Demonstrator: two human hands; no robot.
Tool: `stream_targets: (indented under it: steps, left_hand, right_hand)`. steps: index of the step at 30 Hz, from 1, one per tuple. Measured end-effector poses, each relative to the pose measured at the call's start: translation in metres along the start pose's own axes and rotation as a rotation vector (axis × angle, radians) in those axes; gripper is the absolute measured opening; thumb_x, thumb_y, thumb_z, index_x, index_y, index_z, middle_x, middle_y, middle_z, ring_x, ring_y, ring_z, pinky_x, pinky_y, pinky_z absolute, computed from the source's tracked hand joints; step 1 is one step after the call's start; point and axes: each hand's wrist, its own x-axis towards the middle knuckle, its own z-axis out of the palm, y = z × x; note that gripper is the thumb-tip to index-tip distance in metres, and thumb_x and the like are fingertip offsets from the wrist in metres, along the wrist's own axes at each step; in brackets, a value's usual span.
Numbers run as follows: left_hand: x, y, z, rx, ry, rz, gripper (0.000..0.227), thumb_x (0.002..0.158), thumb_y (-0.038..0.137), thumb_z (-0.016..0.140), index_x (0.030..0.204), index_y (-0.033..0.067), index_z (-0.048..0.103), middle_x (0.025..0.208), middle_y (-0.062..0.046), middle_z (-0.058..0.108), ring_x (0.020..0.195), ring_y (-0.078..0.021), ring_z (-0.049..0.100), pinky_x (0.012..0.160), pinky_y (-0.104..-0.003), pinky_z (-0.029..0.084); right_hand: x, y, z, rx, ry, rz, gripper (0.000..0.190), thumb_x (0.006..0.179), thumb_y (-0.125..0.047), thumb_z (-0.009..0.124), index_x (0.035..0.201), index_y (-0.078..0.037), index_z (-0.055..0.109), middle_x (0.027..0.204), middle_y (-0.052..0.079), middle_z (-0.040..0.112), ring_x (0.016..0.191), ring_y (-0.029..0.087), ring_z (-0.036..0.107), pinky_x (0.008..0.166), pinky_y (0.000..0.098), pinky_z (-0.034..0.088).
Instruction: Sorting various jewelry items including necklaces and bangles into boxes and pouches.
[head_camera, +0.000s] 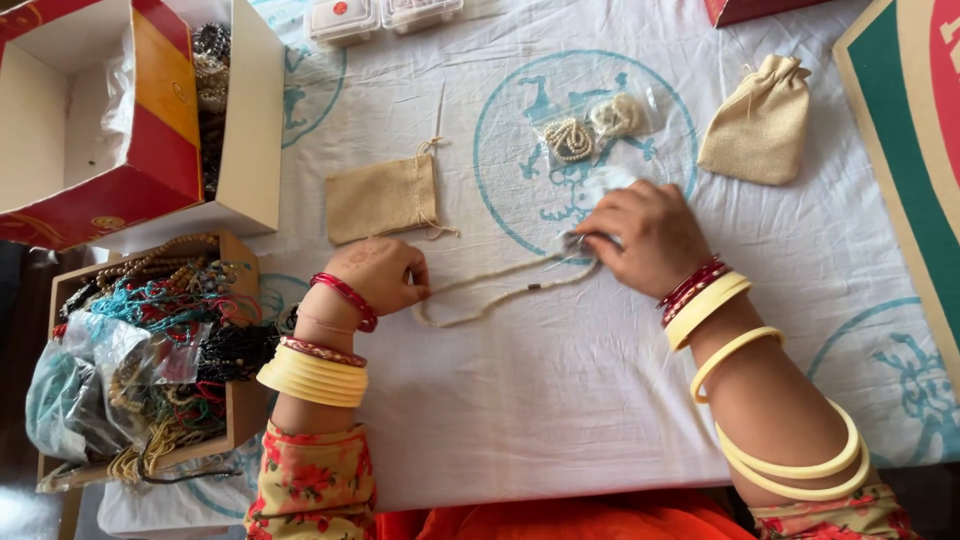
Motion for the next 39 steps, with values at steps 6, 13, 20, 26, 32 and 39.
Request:
stream_targets:
  steps: [6, 13, 20, 26, 32, 39]
  left_hand:
    - [0.012, 0.033, 0.022, -0.221, 0.240, 0.350, 0.033, 0.082, 0.037, 0.078, 0.102, 0.0128, 0.070, 0.095, -0.008, 0.069, 0.087, -0.0251, 0.070, 0.079, -0.037, 0.055]
    - [0.038, 0.015, 0.043, -0.093, 0.282, 0.408, 0.018, 0.083, 0.029, 0.074, 0.087, 0.0113, 0.071, 0.086, -0.010, 0.071, 0.083, -0.0321, 0.068, 0.074, -0.044, 0.054]
    - [0.011, 0.029, 0.016, 0.030, 0.277, 0.029, 0.042, 0.088, 0.053, 0.075, 0.076, 0.0130, 0.070, 0.078, -0.005, 0.070, 0.079, -0.0269, 0.070, 0.072, -0.042, 0.054]
    - [0.022, 0.029, 0.030, -0.174, 0.533, 0.524, 0.022, 0.084, 0.021, 0.077, 0.102, 0.0106, 0.068, 0.096, -0.008, 0.064, 0.085, -0.0296, 0.067, 0.074, -0.039, 0.053]
    - [0.034, 0.014, 0.046, -0.262, 0.448, 0.394, 0.014, 0.092, 0.022, 0.075, 0.096, 0.0106, 0.068, 0.090, -0.006, 0.069, 0.082, -0.0279, 0.068, 0.073, -0.040, 0.053]
    - [0.035, 0.032, 0.058, -0.284, 0.386, 0.287, 0.019, 0.091, 0.027, 0.073, 0.096, 0.0096, 0.067, 0.084, -0.008, 0.073, 0.078, -0.0270, 0.069, 0.070, -0.041, 0.053]
  right_hand:
    - [0.008, -0.036, 0.009, 0.025, 0.255, -0.021, 0.019, 0.090, -0.020, 0.079, 0.109, -0.018, 0.078, 0.104, -0.002, 0.072, 0.099, 0.021, 0.061, 0.089, 0.0397, 0.041]
    - [0.006, -0.018, 0.013, 0.003, 0.070, -0.066, 0.019, 0.078, -0.020, 0.082, 0.096, -0.021, 0.078, 0.102, 0.002, 0.069, 0.101, 0.024, 0.060, 0.085, 0.0433, 0.044]
    - [-0.004, -0.007, 0.009, -0.013, 0.299, 0.089, 0.019, 0.091, -0.018, 0.081, 0.110, -0.017, 0.078, 0.109, 0.003, 0.067, 0.109, 0.025, 0.059, 0.100, 0.0440, 0.044]
    - [0.007, -0.038, 0.018, 0.205, -0.055, -0.311, 0.013, 0.072, -0.023, 0.080, 0.085, -0.024, 0.081, 0.115, 0.004, 0.072, 0.117, 0.027, 0.059, 0.093, 0.0487, 0.038]
    - [-0.015, 0.039, 0.019, 0.074, 0.043, -0.107, 0.014, 0.081, -0.013, 0.076, 0.093, -0.020, 0.078, 0.115, 0.001, 0.074, 0.123, 0.024, 0.061, 0.113, 0.0456, 0.040]
    - [-0.004, -0.006, 0.017, -0.108, 0.247, 0.044, 0.013, 0.108, -0.010, 0.075, 0.118, -0.017, 0.077, 0.124, 0.002, 0.071, 0.114, 0.019, 0.061, 0.108, 0.0357, 0.045]
